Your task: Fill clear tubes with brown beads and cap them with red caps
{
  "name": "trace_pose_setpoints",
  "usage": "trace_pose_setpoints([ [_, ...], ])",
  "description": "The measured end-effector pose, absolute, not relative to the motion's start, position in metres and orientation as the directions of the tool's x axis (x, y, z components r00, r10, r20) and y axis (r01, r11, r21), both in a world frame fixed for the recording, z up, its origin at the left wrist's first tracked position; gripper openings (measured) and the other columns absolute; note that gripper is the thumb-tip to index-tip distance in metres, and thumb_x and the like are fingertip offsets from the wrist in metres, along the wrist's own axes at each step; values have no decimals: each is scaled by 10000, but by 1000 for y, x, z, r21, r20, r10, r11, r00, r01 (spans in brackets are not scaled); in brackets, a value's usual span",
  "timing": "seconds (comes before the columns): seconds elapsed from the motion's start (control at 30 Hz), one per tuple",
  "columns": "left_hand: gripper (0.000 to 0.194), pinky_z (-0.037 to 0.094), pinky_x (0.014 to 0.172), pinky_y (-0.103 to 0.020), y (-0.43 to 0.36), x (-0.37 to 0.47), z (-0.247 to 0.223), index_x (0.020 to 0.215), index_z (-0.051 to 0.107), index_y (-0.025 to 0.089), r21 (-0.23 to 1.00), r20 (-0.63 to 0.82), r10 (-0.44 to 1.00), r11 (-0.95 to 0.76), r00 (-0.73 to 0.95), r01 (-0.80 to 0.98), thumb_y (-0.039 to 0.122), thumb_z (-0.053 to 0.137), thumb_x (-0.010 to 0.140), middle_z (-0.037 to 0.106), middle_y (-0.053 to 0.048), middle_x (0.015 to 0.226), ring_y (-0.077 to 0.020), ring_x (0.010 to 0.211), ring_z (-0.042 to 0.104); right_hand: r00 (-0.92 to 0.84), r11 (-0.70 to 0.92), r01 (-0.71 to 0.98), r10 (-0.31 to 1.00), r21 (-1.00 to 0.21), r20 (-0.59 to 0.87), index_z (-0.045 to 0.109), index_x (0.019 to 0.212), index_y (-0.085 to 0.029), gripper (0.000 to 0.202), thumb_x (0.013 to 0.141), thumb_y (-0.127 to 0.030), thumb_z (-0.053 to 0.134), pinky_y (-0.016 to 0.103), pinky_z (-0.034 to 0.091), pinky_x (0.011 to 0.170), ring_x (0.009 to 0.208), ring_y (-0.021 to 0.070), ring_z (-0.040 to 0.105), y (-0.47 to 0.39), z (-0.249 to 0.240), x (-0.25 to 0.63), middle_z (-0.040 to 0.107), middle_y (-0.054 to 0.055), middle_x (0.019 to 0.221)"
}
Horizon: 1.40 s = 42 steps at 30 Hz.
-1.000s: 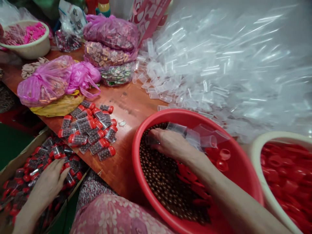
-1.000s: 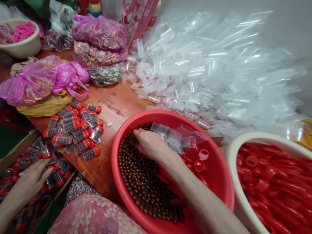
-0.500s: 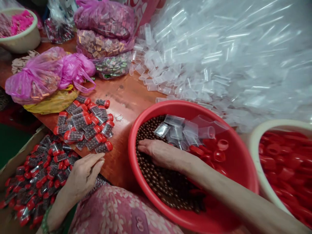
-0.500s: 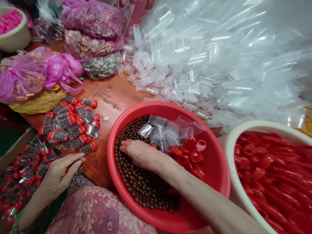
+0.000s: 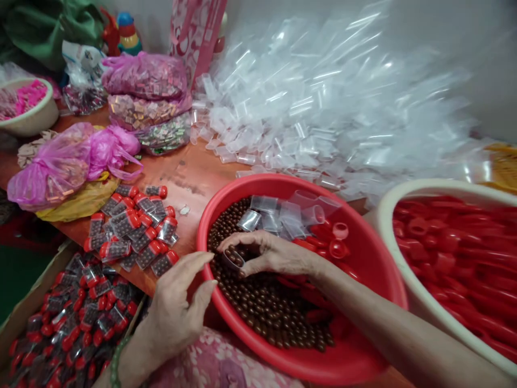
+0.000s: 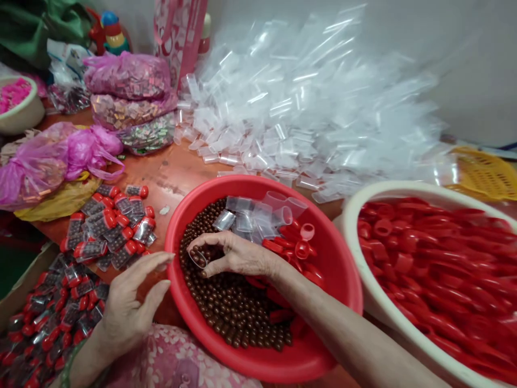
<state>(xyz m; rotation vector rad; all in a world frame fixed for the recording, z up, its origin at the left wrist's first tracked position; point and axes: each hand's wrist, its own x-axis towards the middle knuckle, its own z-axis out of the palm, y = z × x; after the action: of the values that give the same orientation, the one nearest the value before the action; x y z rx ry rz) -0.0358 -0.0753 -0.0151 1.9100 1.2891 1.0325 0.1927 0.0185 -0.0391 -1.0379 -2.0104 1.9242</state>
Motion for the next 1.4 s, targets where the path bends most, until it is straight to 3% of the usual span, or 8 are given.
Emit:
trace_pose_setpoints([
  [0.2,595,384,1144,-450,-48,-6,-11,1440,372,109,907,48,918,-205,393,367,192,566,883,461,-176,1468,-267,1357,451,-708,25,205,694,-979,-130,718,1025,-244,413,695,-483,788,437,313,1080,1192,231,496,16,-12,204,532,55,1238],
  [0.33,592,342,1164,-436,-29,4,-2,1423,432,163,942,37,876,-191,480,275,189,611,859,460,-134,1472,-261,1361,437,-666,86,185,743,-979,-61,729,1006,-253,447,688,-565,765,447,303,1077,1187,227,470,12,-2,210,503,47,1169],
  [0.47,403,404,1099,-383,-20,11,5,1243,626,177,952,-7,859,-152,512,266,185,641,840,576,-109,1346,-254,1249,536,-636,122,176,772,-977,-18,731,974,-235,448,693,-584,749,430,345,1016,1081,206,482,10,3,216,490,33,1078],
  [0.67,185,494,900,-291,-18,13,4,1000,722,152,983,-170,809,98,564,156,226,669,839,724,-65,1015,-195,953,656,-644,151,91,763,-984,57,729,925,-203,411,684,-532,782,370,389,925,991,176,483,7,7,221,493,25,1030],
  [0.83,242,504,824,-266,-16,17,3,892,731,137,963,-242,808,269,538,30,317,781,739,738,-50,888,-181,863,667,-670,135,57,740,-989,62,726,972,-200,431,692,-523,781,370,396,931,1011,173,501,7,9,221,506,28,1059],
  [1.17,351,518,807,-286,-17,24,-10,913,733,140,939,-240,813,333,530,-87,422,795,715,752,-66,859,-192,839,681,-640,162,111,767,-980,54,717,998,-180,399,741,-482,761,332,440,845,924,172,557,4,9,222,590,28,946],
  [1.3,317,540,782,-291,-18,21,-12,866,728,139,931,-213,828,334,519,-150,402,807,708,760,-68,850,-191,801,700,-604,108,138,797,-984,3,672,1143,-211,510,728,-493,764,321,472,818,891,174,588,0,16,223,623,24,956],
  [1.4,276,554,766,-284,-17,16,-10,872,716,147,925,-194,832,332,519,-185,358,807,719,762,-62,846,-184,791,711,-473,89,234,881,-968,-33,623,1239,-223,571,743,-477,748,298,498,740,801,166,601,-4,17,234,640,14,896],
])
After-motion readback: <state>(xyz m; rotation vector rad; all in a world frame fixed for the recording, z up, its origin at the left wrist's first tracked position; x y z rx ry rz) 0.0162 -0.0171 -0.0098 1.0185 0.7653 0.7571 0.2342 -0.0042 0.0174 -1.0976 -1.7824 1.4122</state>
